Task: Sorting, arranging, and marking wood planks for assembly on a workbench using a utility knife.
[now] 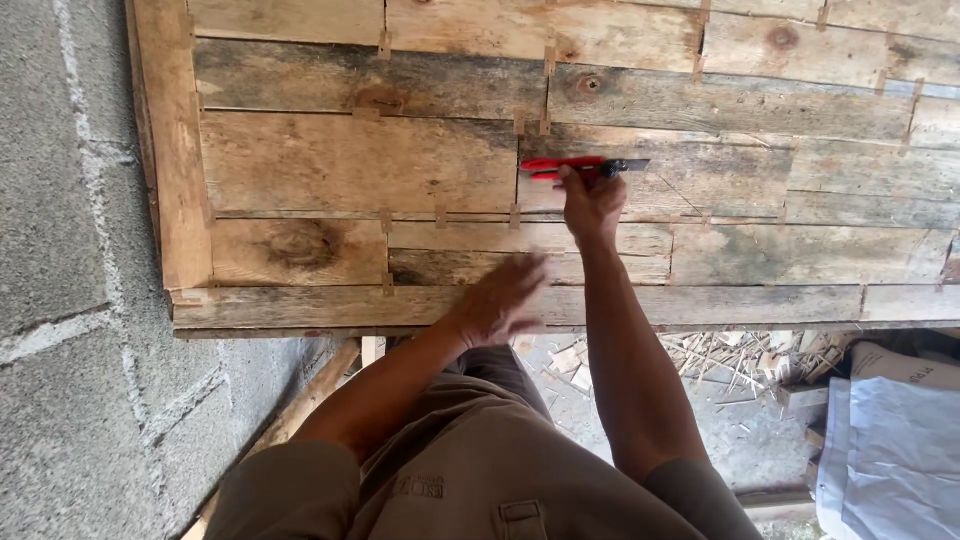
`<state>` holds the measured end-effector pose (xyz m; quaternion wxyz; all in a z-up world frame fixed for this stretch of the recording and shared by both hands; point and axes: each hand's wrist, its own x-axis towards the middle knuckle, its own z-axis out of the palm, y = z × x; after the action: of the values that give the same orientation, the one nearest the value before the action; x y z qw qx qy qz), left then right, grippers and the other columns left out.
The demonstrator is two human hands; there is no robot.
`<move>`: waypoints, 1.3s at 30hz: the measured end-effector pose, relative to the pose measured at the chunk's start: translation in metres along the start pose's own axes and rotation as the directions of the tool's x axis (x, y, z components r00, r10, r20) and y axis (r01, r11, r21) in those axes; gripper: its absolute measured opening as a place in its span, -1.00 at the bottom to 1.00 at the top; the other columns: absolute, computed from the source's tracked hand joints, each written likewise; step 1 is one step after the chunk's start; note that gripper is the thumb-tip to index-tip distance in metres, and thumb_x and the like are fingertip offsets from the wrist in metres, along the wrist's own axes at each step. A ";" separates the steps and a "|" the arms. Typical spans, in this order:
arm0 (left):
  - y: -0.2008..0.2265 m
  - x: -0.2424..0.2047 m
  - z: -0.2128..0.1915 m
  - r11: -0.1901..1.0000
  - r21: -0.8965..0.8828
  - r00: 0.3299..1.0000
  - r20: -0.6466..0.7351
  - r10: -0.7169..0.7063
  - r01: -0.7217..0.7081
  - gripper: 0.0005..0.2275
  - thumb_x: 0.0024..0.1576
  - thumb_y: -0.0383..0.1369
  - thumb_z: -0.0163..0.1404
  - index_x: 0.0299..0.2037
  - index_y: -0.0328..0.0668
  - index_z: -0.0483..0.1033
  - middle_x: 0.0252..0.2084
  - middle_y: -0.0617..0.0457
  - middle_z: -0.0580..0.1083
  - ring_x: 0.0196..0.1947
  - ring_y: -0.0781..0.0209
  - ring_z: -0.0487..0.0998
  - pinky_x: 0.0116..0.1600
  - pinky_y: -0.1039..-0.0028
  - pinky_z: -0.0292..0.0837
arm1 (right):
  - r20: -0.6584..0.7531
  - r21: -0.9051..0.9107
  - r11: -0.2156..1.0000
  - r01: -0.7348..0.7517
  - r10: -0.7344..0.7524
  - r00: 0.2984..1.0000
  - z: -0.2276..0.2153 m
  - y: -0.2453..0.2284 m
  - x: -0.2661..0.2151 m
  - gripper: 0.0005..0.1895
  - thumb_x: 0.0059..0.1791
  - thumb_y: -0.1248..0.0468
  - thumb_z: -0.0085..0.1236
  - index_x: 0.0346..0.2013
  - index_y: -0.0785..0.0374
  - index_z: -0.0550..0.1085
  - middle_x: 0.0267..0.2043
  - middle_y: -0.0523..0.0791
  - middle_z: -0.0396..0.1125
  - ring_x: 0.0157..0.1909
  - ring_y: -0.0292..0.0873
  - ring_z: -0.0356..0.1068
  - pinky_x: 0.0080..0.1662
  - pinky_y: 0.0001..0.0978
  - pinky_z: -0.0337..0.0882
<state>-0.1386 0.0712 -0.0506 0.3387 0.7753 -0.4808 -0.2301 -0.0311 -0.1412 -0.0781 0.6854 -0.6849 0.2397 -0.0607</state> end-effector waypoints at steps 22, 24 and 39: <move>0.022 0.033 -0.015 0.972 0.132 0.965 0.205 0.165 -0.195 -0.09 0.15 0.33 -0.35 0.50 -0.29 -0.06 0.59 -0.15 -0.11 0.58 -0.08 -0.18 0.58 0.07 -0.32 | -0.095 -0.190 0.966 -0.175 0.160 0.983 -0.159 0.015 -0.107 -0.75 0.12 0.39 0.06 0.07 0.33 0.28 -0.15 -0.01 0.44 -0.20 -0.16 0.53 -0.27 -0.35 0.59; 0.024 0.032 -0.020 0.990 0.133 0.995 0.096 0.024 -0.037 -0.10 0.19 0.30 -0.28 0.52 -0.32 -0.07 0.60 -0.18 -0.12 0.60 -0.10 -0.19 0.61 0.06 -0.31 | -0.113 -0.228 0.953 -0.202 0.180 0.977 -0.168 0.014 -0.106 -0.71 0.08 0.41 0.10 0.07 0.30 0.28 -0.15 -0.05 0.42 -0.21 -0.18 0.51 -0.29 -0.35 0.57; 0.003 0.028 -0.015 0.974 0.051 0.964 0.158 0.212 -0.222 -0.17 0.24 0.15 -0.10 0.54 -0.20 -0.19 0.61 -0.18 -0.18 0.61 -0.10 -0.22 0.62 0.06 -0.31 | -0.198 0.138 0.978 -0.159 0.185 0.963 -0.154 -0.001 -0.104 -0.83 0.13 0.41 -0.10 0.02 0.27 0.24 -0.17 -0.05 0.35 -0.24 -0.08 0.55 -0.20 -0.25 0.62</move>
<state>-0.1179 0.0501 -0.0395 0.2975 0.7093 -0.5949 -0.2334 -0.1855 -0.2385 -0.0430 0.6990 -0.6086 0.3652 -0.0872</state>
